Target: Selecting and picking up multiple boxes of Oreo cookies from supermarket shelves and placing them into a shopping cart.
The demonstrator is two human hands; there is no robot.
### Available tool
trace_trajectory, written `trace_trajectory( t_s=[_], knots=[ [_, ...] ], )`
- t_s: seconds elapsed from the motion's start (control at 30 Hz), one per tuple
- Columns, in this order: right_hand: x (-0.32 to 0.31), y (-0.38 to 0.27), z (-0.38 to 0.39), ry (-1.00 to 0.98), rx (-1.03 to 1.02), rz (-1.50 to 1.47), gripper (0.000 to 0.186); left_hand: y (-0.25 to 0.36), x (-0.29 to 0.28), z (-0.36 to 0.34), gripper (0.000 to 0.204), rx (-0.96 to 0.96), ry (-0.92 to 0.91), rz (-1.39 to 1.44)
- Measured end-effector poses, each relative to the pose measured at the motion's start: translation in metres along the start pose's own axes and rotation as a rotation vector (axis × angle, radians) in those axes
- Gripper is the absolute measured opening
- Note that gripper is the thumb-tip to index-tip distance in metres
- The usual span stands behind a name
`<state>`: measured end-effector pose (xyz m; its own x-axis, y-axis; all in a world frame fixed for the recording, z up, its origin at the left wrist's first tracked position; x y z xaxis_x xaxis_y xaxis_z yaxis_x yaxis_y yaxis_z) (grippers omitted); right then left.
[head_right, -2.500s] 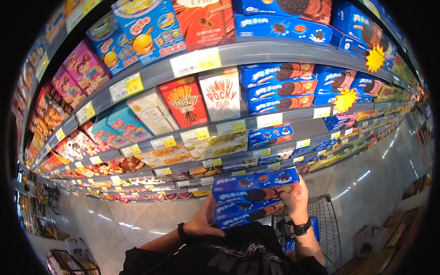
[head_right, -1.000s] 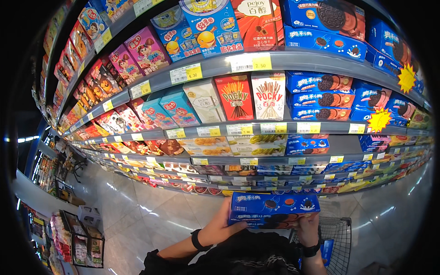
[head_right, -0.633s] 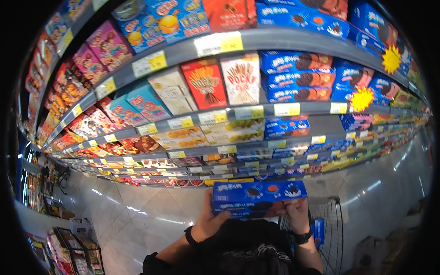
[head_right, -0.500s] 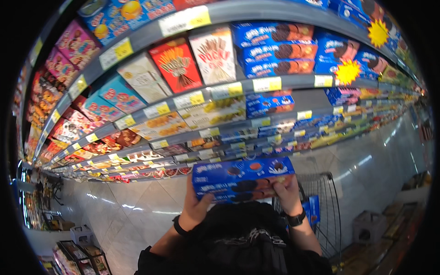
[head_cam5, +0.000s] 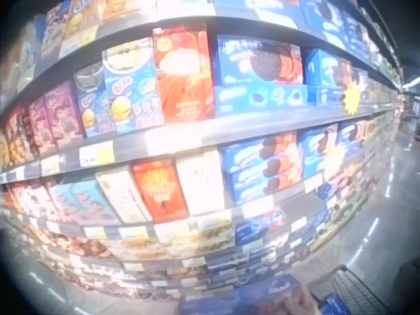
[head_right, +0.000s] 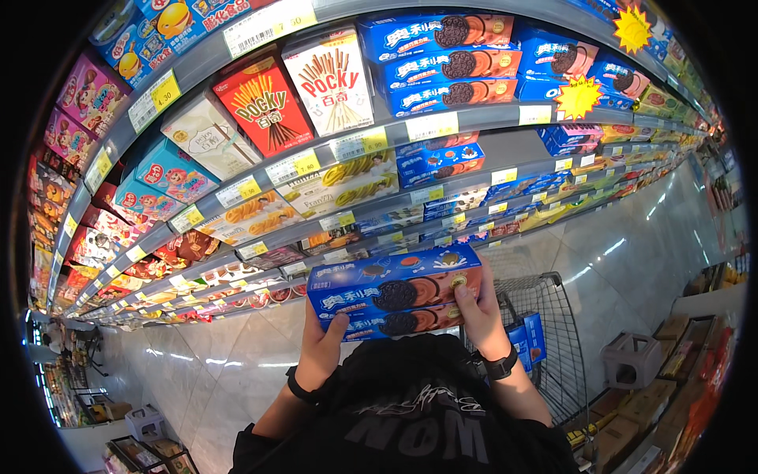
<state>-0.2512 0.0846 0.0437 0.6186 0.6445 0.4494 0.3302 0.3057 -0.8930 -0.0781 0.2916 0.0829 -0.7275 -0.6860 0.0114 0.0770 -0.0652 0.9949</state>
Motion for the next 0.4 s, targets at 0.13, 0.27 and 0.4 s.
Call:
trace_trajectory(
  t_s=[0.13,0.27,0.4],
  knots=[
    [0.0029,-0.0020,-0.0028,0.026,0.016,0.013,0.061,-0.0010,-0.0010,-0.0031,0.049,-0.002,-0.007,-0.038],
    [0.0034,-0.0022,-0.0065,0.018,0.015,-0.016,0.061,-0.0007,0.0012,-0.0044,0.049,0.000,0.004,-0.022],
    [0.0021,-0.0044,-0.0088,0.013,0.037,-0.044,0.062,-0.0081,0.0031,-0.0043,0.050,0.001,0.002,-0.043]
  ],
)
Point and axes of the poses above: each hand's wrist, its own z-axis away from the middle knuckle, its own x-axis out of the palm, y = z × x, the point moved 1 cm from there along -z, towards the middle knuckle, and after that the axes turned 13 degrees about -z, right-handed, at the moved point
